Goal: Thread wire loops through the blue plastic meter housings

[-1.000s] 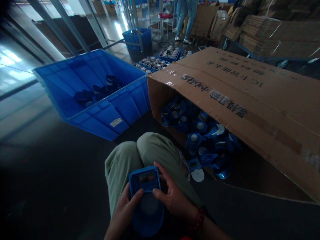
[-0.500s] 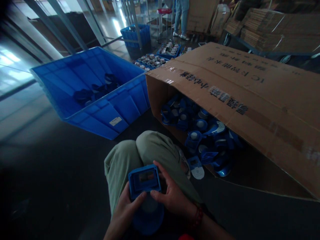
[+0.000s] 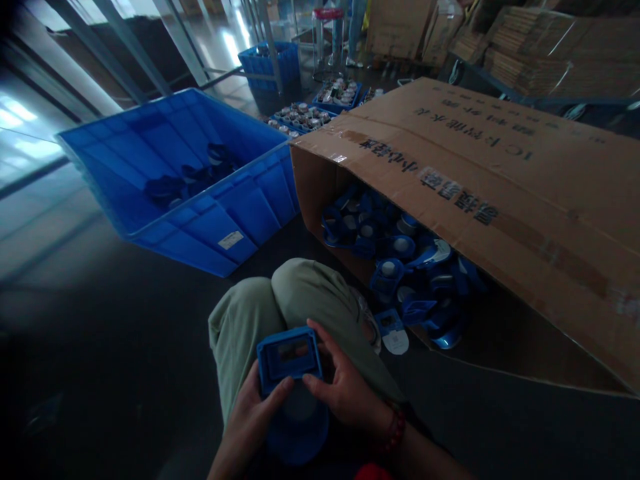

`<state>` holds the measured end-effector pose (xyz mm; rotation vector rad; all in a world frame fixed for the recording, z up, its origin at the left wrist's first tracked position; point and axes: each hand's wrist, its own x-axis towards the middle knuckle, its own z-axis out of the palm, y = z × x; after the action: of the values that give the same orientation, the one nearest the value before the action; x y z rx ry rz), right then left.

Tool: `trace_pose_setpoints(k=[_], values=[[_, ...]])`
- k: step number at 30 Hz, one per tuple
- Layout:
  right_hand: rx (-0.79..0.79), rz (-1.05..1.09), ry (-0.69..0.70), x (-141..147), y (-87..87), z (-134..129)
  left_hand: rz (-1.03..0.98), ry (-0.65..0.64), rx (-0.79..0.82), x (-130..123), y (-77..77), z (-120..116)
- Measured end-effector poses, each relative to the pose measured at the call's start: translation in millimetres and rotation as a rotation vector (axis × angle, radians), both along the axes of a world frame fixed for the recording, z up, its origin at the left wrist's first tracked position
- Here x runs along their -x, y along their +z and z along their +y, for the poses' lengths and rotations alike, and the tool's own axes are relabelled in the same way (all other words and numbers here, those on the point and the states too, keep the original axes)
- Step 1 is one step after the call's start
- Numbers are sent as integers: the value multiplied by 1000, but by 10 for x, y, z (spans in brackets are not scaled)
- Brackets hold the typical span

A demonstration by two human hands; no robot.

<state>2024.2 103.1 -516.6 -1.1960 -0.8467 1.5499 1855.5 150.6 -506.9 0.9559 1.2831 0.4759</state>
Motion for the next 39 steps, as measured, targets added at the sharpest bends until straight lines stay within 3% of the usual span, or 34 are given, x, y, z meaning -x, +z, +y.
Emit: trace_pose_setpoints(k=[11,16,23,28,34,39], values=[[32,-107,-101,104,6,-49,-3,28,-44,-61,14,-57],[60,-98,-163,107,68,44,-157,-1,47,30,-8,-9],[77,-164,-152,100,83,90,-187,88,32,26,14,-22],[82,-155,-197,86,103,131,-262,183,197,61,-73,-23],[63,-119,-142,47,70,138,-292,121,159,97,-46,-1],[63,-159,-162,26,75,147,-324,150,214,110,-52,11]])
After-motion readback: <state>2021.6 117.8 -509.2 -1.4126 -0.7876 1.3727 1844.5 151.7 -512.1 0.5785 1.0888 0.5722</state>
